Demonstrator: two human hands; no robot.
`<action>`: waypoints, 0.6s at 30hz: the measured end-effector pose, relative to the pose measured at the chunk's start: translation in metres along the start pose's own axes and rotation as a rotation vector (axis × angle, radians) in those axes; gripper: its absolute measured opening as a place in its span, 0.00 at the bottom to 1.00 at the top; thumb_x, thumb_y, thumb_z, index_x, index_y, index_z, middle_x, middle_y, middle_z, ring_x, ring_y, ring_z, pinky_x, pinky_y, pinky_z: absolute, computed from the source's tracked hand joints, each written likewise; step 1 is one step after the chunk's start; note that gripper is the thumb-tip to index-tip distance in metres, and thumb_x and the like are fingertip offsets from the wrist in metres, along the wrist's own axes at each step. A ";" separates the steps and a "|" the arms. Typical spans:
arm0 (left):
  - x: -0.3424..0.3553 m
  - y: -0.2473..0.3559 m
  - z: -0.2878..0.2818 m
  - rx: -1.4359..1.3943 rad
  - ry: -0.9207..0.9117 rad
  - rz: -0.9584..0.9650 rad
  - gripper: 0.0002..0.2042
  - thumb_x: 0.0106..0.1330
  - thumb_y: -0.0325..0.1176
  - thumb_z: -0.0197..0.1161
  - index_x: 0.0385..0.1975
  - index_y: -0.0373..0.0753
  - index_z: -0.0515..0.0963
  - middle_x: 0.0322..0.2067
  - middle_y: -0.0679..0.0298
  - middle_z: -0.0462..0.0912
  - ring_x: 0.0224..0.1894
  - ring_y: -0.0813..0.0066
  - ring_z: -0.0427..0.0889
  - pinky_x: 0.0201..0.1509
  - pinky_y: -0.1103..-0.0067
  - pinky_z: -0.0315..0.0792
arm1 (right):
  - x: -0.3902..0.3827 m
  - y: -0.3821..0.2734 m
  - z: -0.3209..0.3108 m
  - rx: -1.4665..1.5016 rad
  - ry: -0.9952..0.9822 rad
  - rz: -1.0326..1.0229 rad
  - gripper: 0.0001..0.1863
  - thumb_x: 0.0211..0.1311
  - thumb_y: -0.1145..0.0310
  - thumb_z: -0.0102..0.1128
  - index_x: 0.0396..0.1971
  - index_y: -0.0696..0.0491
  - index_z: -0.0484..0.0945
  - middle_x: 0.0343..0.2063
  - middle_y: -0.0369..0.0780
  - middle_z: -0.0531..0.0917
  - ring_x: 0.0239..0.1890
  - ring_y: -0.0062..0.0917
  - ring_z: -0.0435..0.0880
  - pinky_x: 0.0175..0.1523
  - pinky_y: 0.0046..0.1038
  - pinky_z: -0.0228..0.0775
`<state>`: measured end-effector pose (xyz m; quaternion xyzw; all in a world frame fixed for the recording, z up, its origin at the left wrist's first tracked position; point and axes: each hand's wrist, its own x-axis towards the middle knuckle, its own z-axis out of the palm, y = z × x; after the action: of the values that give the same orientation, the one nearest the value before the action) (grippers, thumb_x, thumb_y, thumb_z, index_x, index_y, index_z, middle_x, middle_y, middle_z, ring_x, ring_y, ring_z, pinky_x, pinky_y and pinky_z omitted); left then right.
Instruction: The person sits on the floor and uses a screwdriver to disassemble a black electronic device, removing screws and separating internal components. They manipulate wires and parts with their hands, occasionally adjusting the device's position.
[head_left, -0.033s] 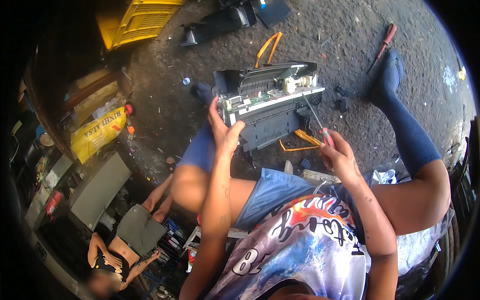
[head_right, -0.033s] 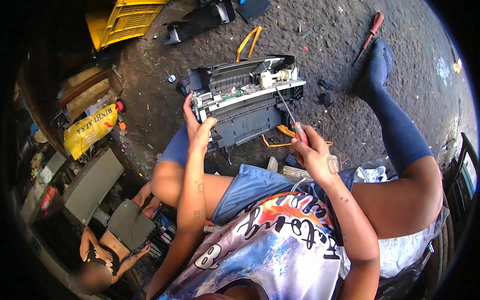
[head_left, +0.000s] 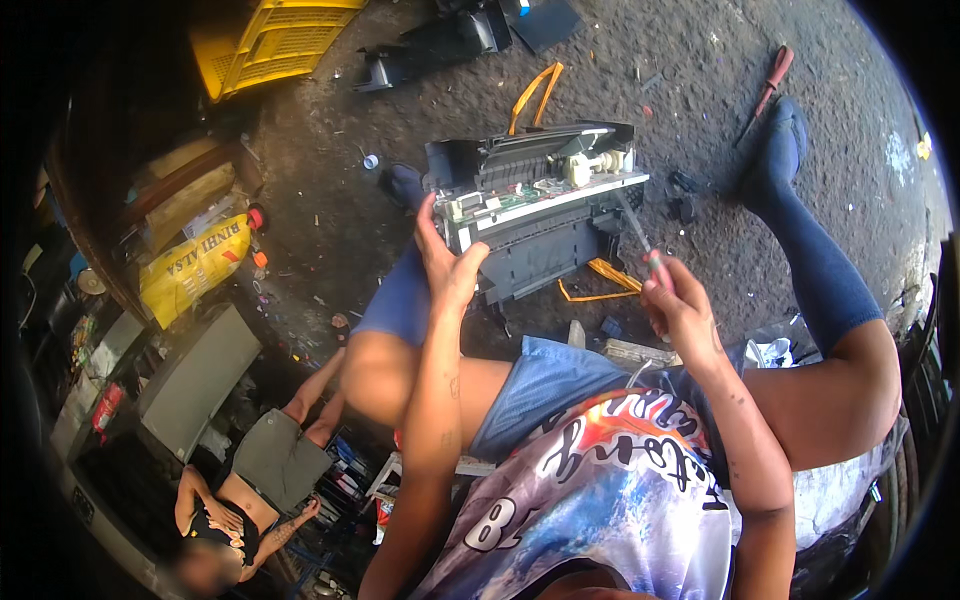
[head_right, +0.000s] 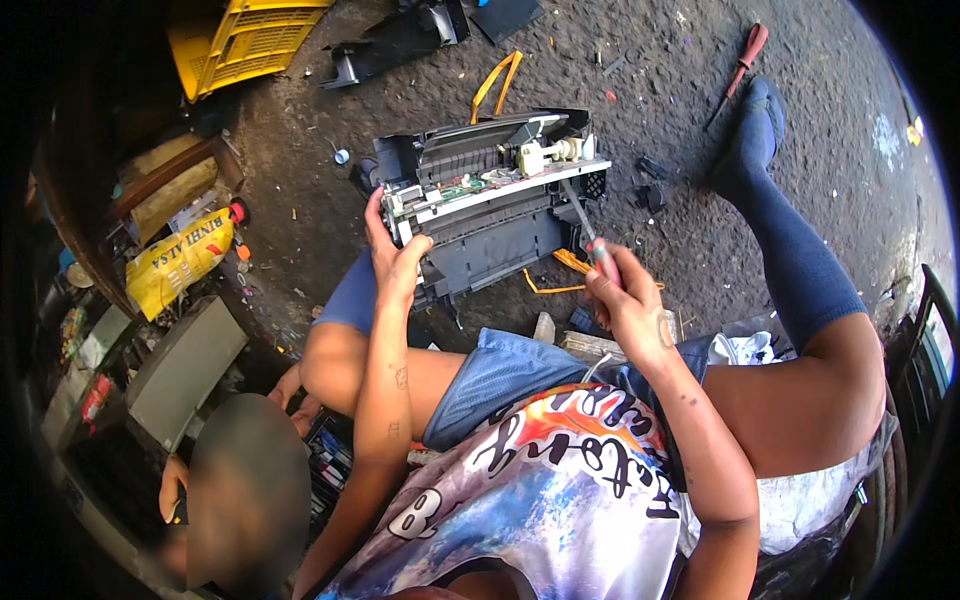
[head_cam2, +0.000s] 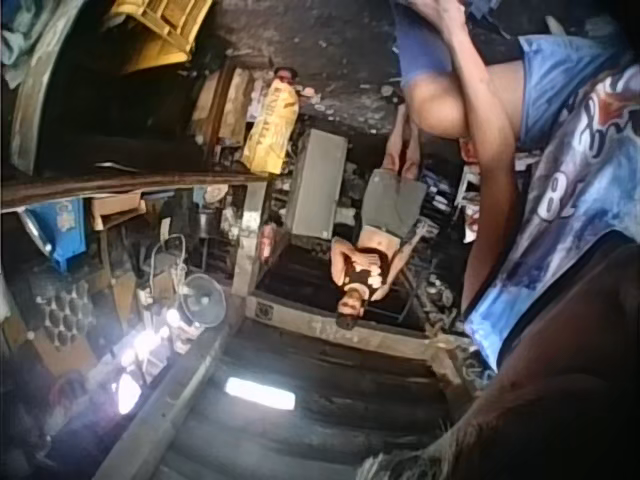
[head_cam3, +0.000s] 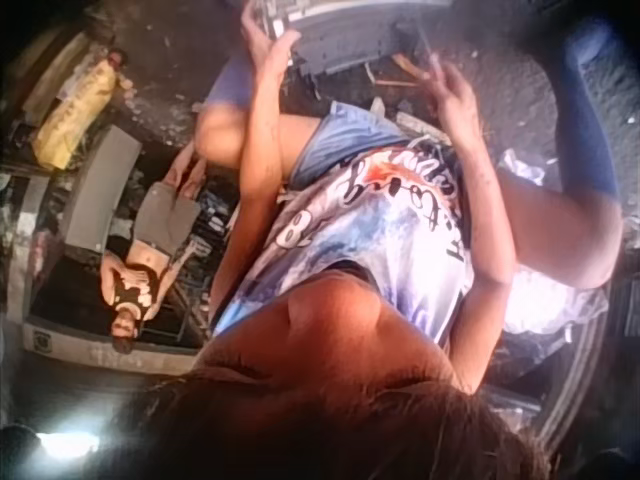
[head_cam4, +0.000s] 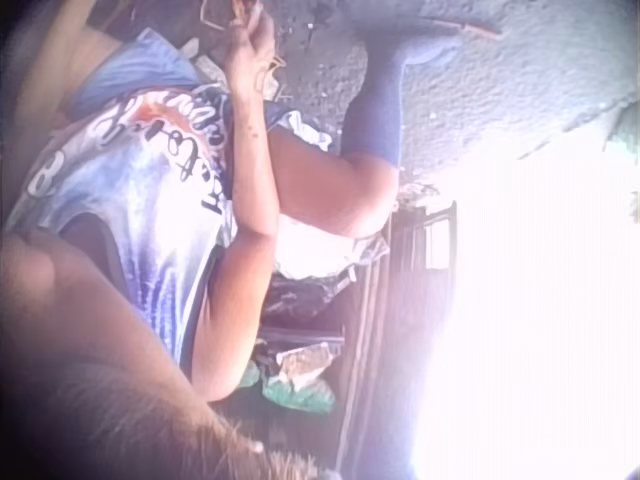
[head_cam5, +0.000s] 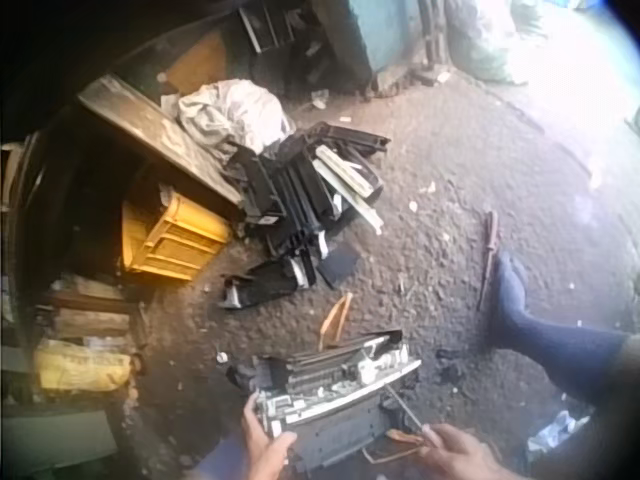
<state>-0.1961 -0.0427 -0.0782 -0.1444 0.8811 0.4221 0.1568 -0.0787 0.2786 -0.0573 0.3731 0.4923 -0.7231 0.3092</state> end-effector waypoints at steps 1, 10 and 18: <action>0.000 0.004 0.001 0.010 0.001 0.005 0.48 0.46 0.29 0.67 0.75 0.42 0.58 0.68 0.46 0.62 0.72 0.48 0.63 0.77 0.60 0.58 | 0.000 -0.002 0.003 0.065 0.074 -0.066 0.20 0.79 0.64 0.56 0.65 0.53 0.70 0.32 0.35 0.82 0.23 0.13 0.72 0.28 0.19 0.66; 0.000 0.017 0.013 0.087 0.039 0.027 0.49 0.45 0.29 0.68 0.76 0.43 0.59 0.66 0.46 0.63 0.70 0.46 0.65 0.76 0.59 0.60 | 0.002 0.002 0.023 -0.654 -0.141 -0.209 0.19 0.76 0.59 0.59 0.56 0.56 0.70 0.29 0.52 0.85 0.33 0.50 0.86 0.38 0.45 0.74; -0.003 0.041 0.018 0.160 0.013 0.097 0.49 0.46 0.27 0.68 0.76 0.40 0.57 0.67 0.45 0.63 0.71 0.44 0.64 0.77 0.57 0.57 | -0.002 -0.006 0.027 -0.724 -0.126 -0.089 0.18 0.75 0.60 0.59 0.53 0.57 0.73 0.30 0.56 0.84 0.39 0.56 0.85 0.42 0.50 0.73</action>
<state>-0.2068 -0.0037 -0.0591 -0.0913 0.9191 0.3563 0.1412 -0.0892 0.2551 -0.0467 0.1725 0.7118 -0.5364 0.4193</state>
